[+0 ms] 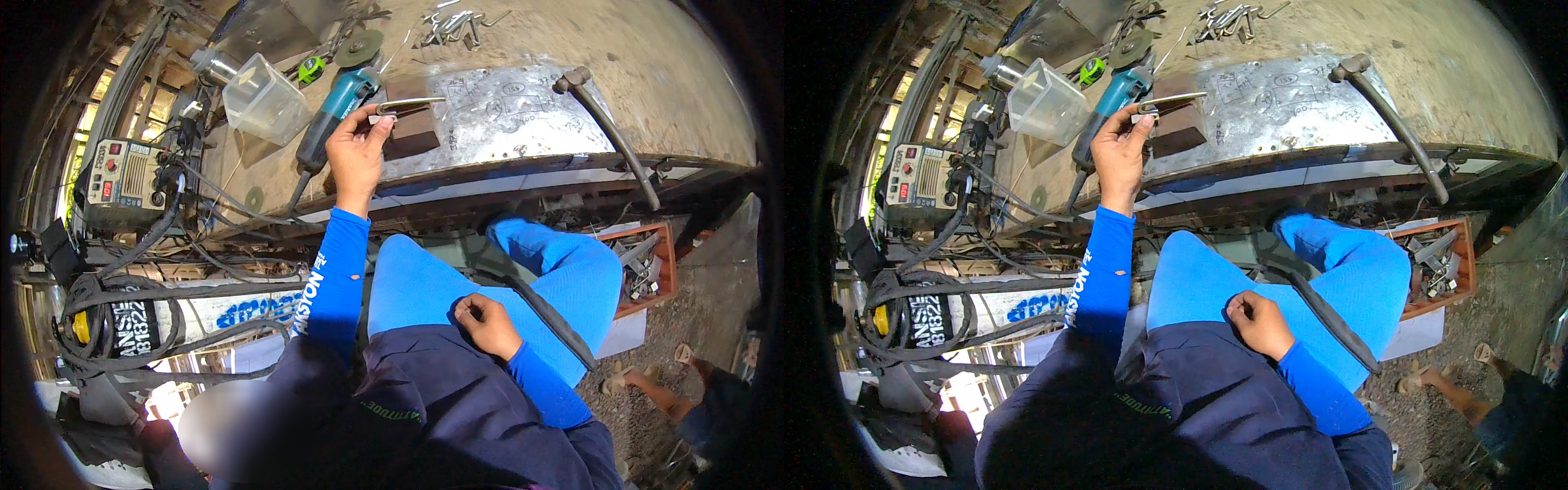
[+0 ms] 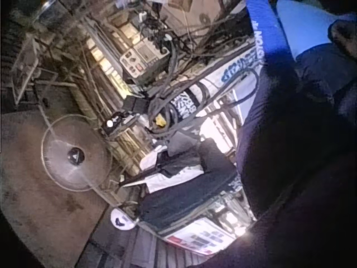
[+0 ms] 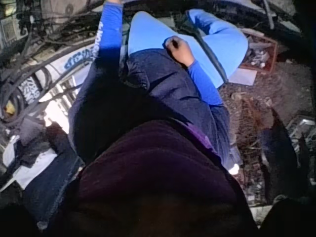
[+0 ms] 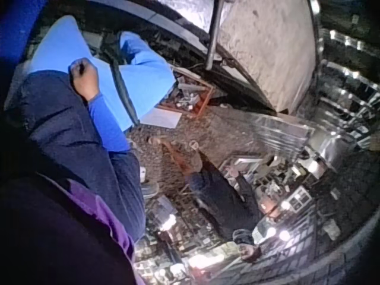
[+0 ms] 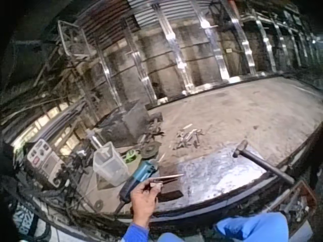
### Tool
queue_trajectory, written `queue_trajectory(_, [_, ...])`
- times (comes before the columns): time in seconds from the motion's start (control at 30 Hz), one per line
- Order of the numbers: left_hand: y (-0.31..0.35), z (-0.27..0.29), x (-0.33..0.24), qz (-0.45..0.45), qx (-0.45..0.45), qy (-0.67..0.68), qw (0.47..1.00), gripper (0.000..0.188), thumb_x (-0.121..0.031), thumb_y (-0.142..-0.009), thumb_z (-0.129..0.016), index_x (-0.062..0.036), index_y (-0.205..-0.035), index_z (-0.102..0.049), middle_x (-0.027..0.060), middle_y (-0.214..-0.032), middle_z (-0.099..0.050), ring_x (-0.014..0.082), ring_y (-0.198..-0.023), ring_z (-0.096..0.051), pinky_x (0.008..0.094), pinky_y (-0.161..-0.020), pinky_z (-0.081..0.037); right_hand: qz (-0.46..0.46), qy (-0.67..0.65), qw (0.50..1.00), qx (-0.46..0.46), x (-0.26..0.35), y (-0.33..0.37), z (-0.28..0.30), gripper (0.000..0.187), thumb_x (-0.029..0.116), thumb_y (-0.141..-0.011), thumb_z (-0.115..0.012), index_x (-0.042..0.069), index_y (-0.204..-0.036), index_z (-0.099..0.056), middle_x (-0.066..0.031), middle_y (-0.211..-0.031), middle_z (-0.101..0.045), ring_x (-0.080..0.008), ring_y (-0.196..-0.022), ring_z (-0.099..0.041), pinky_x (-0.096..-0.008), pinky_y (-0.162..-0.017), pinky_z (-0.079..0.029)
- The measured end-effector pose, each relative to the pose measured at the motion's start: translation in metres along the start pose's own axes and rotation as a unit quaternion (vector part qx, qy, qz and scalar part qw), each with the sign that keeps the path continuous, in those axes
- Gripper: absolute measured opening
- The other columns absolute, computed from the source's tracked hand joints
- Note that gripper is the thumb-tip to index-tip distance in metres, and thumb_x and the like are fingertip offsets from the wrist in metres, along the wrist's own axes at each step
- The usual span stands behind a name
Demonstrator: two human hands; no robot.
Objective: The person sits at a workbench and repeatedly bends small metal rods into hooks using a hammer and anvil. They then use a welding torch to heat and weld the bent ends. The person handles multiple rods one at a time, placing finished hooks on the workbench.
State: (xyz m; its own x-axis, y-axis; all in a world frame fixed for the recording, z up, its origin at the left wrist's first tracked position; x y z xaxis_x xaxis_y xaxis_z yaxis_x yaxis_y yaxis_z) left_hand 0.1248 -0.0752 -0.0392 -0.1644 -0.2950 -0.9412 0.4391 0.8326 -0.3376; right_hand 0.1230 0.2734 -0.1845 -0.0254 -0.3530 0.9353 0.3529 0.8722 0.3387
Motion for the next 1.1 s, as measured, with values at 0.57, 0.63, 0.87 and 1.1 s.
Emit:
queue_trajectory(0.57, [0.023,-0.018,0.030,-0.069,-0.088,-0.042,0.993,0.023,-0.012,-0.088,-0.088,-0.0012,-0.092,-0.068,0.0027,-0.099,-0.062,0.0082,-0.083,-0.056,0.0256,-0.070,-0.047,0.016,-0.063,0.997,-0.044,-0.006,-0.002,0.005,0.013,0.012,-0.102,-0.069,-0.001,-0.103,-0.071,-0.0062,-0.086,-0.072,-0.0132,-0.076,-0.065,-0.0300,-0.070,-0.053])
queue_trajectory(0.63, [0.025,-0.017,0.026,-0.085,-0.090,-0.065,0.990,0.024,-0.013,-0.088,-0.088,-0.0013,-0.092,-0.068,0.0035,-0.100,-0.062,0.0088,-0.083,-0.056,0.0256,-0.071,-0.047,-0.031,-0.152,0.985,-0.070,0.000,-0.002,0.014,0.012,0.011,-0.104,-0.067,0.000,-0.104,-0.070,-0.0035,-0.084,-0.070,-0.0108,-0.074,-0.063,-0.0275,-0.067,-0.050])
queue_trajectory(0.87, [0.036,-0.015,0.025,-0.174,-0.064,-0.082,0.979,0.015,-0.008,-0.093,-0.077,0.0003,-0.103,-0.070,0.0084,-0.109,-0.062,0.0149,-0.092,-0.061,0.0289,-0.080,-0.051,-0.102,-0.111,0.987,-0.054,-0.035,-0.018,0.011,0.010,0.011,-0.104,-0.067,0.002,-0.102,-0.070,0.0002,-0.082,-0.066,-0.0074,-0.072,-0.057,-0.0253,-0.065,-0.046])
queue_trajectory(1.1, [0.043,-0.019,0.013,-0.195,-0.099,-0.097,0.971,0.028,-0.010,-0.080,-0.089,-0.0009,-0.098,-0.070,0.0139,-0.102,-0.063,0.0290,-0.086,-0.066,0.0365,-0.074,-0.054,-0.072,0.011,0.995,-0.075,-0.045,-0.034,0.004,0.010,0.009,-0.101,-0.070,0.000,-0.097,-0.069,-0.0014,-0.081,-0.067,-0.0101,-0.075,-0.061,-0.0282,-0.071,-0.050])
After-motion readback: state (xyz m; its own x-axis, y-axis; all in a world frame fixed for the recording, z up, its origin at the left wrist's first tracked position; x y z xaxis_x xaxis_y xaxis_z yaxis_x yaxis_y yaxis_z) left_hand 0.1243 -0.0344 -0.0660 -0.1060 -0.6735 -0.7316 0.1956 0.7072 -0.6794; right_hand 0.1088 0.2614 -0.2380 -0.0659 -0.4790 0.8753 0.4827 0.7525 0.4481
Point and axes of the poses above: each hand's wrist, its own y-axis away from the middle knuckle, its own z-axis out of the back of the hand, x = y × z, the point moved 6 cm from there along -y, towards the middle knuckle
